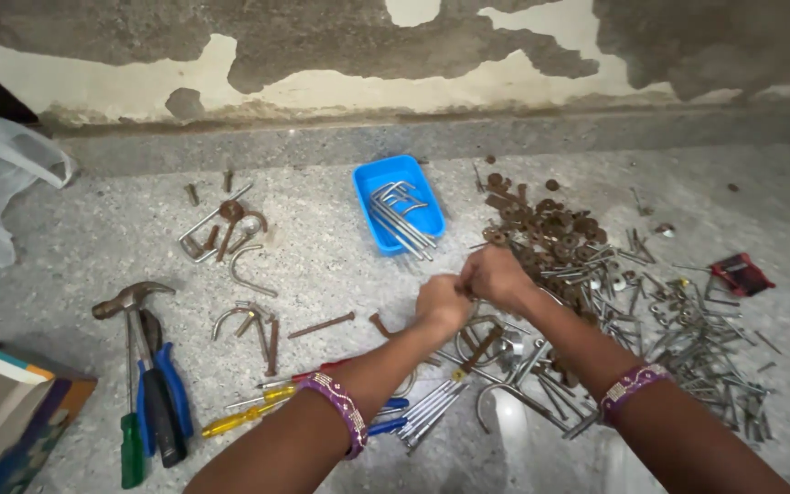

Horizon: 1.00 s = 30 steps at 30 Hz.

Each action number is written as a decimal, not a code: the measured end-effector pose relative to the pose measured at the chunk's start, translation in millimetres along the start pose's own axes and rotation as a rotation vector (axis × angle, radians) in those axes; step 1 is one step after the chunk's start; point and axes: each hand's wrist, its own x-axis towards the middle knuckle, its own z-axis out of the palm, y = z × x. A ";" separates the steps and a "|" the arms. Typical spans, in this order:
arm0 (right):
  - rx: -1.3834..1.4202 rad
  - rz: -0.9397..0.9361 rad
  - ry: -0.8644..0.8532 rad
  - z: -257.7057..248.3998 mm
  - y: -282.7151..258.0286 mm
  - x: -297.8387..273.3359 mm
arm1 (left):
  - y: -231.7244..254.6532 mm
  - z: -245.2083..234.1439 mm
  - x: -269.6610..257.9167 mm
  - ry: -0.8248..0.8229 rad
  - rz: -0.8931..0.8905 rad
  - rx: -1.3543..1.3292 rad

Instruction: The person sorts metal fasteners on a tiled floor, picking up L-shaped hooks and placing them into a blue plastic container. They continue to separate hooks from other hardware and transfer them into the container.

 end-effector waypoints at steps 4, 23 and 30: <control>-0.144 -0.026 -0.099 15.3 33.8 -26.7 | 4.4 16.7 -36.4 -0.126 -0.054 0.064; -0.496 0.034 -0.311 21.9 0.0 -136.6 | -1.5 47.8 -119.8 -0.445 -0.037 0.188; -0.574 -0.128 -0.192 51.6 26.7 -134.7 | 7.8 38.0 -127.4 -0.423 -0.082 0.150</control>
